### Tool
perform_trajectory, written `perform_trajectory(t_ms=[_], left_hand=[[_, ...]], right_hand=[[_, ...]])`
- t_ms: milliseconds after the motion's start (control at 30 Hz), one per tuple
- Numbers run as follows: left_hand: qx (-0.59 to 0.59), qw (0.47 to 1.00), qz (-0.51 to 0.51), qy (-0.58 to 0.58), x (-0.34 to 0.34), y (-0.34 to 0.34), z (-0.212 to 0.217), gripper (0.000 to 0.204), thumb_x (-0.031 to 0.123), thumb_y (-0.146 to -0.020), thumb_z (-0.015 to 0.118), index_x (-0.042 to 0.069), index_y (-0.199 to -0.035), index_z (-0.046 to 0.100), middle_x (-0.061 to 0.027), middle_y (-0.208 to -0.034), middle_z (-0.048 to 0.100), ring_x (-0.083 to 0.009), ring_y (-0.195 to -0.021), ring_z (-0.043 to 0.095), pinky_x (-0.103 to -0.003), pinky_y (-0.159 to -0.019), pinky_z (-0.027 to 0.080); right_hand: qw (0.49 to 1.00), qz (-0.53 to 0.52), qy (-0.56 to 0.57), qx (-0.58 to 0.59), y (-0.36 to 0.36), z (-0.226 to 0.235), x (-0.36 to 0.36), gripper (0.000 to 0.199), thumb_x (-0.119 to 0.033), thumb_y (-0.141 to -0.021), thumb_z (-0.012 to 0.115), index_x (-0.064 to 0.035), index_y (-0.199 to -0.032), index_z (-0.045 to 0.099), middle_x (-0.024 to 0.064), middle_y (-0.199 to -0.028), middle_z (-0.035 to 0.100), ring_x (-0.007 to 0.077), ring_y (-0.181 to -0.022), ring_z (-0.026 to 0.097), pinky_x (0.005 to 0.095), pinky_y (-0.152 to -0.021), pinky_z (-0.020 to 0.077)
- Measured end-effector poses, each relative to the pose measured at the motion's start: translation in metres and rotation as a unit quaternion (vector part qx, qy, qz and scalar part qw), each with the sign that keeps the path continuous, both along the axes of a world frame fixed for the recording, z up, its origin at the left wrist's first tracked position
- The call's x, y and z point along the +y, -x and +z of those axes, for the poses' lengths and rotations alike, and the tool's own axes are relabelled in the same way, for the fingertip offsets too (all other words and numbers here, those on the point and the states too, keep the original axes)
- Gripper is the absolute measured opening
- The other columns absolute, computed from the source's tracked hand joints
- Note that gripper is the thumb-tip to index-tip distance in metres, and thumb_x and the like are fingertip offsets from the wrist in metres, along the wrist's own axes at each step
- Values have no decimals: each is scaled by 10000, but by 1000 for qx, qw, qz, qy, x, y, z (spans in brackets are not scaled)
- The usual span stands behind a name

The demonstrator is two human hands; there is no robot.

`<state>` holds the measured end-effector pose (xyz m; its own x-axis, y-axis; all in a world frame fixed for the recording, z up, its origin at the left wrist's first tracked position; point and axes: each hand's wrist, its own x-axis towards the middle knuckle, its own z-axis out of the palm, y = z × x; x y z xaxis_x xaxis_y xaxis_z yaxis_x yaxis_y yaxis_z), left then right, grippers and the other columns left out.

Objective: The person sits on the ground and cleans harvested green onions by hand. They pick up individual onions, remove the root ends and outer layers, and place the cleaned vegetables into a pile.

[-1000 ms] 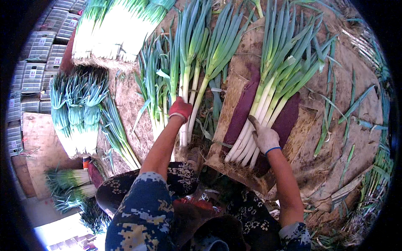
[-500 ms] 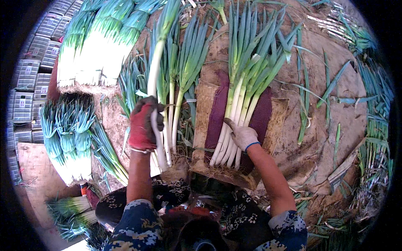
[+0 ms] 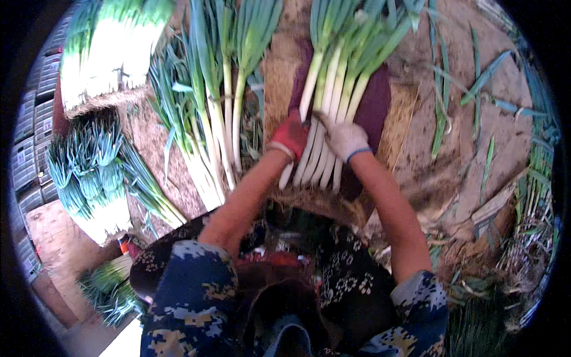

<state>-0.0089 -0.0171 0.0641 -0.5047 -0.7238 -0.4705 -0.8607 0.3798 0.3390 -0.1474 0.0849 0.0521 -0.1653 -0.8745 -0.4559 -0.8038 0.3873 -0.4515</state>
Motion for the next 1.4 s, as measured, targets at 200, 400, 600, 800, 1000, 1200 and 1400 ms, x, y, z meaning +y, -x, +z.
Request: perform_trajectory(t_ms=[200, 400, 600, 800, 1000, 1200, 1400], left_hand=[[-140, 987, -75, -20, -20, 13, 23, 401, 284, -839, 592, -35, -1054, 478, -275, -966, 635, -410, -934, 623, -468, -821, 488], [-57, 998, -17, 32, 18, 7, 4, 395, 198, -834, 603, 2, -1125, 423, -284, -1075, 567, -435, -937, 601, -495, -787, 492], [71, 987, -36, 137, 35, -27, -52, 513, 101, -808, 572, 23, -1270, 363, -267, -1190, 485, -440, -1004, 556, -474, -815, 487], [52, 991, -1, 125, 40, -28, -47, 444, 116, -841, 512, 8, -1258, 406, -250, -1163, 515, -394, -1024, 562, -451, -822, 487], [326, 917, 229, -16, -29, -46, 91, 194, 113, -830, 604, 54, -1012, 576, -100, -871, 648, -209, -712, 631, -321, -664, 513], [97, 968, 200, 119, -125, -115, 37, 294, 285, -828, 598, 40, -990, 605, -182, -811, 655, -316, -761, 657, -391, -705, 520], [-141, 963, 198, 118, -133, -84, -21, 447, 298, -792, 635, 71, -1153, 501, -240, -1084, 577, -396, -988, 590, -458, -837, 476]], right_hand=[[999, 26, -39, -5, 2, 16, -11, 592, -227, -883, 483, -376, -1408, 252, 208, -840, 651, 368, -748, 657, 503, -646, 536], [998, 19, -55, -4, 6, 14, -5, 607, -243, -894, 471, -383, -1428, 221, 211, -860, 652, 369, -783, 657, 499, -664, 536], [998, 29, -58, 3, -1, 16, -11, 637, -241, -888, 481, -376, -1441, 198, 220, -858, 649, 372, -780, 657, 500, -683, 533], [995, 63, 41, -61, -13, 12, -16, 618, -180, -863, 487, -323, -1424, 271, 234, -975, 635, 389, -845, 644, 500, -743, 518], [998, 60, -8, -26, -7, 20, -18, 619, -193, -873, 466, -351, -1432, 252, 210, -813, 643, 375, -728, 644, 488, -651, 522], [995, 72, -56, -33, -12, 42, -27, 589, -216, -893, 443, -382, -1427, 259, 196, -870, 656, 363, -760, 657, 482, -677, 535], [994, 78, -69, -18, -9, 45, -25, 605, -217, -893, 443, -391, -1433, 232, 190, -854, 658, 345, -734, 660, 488, -632, 536]])
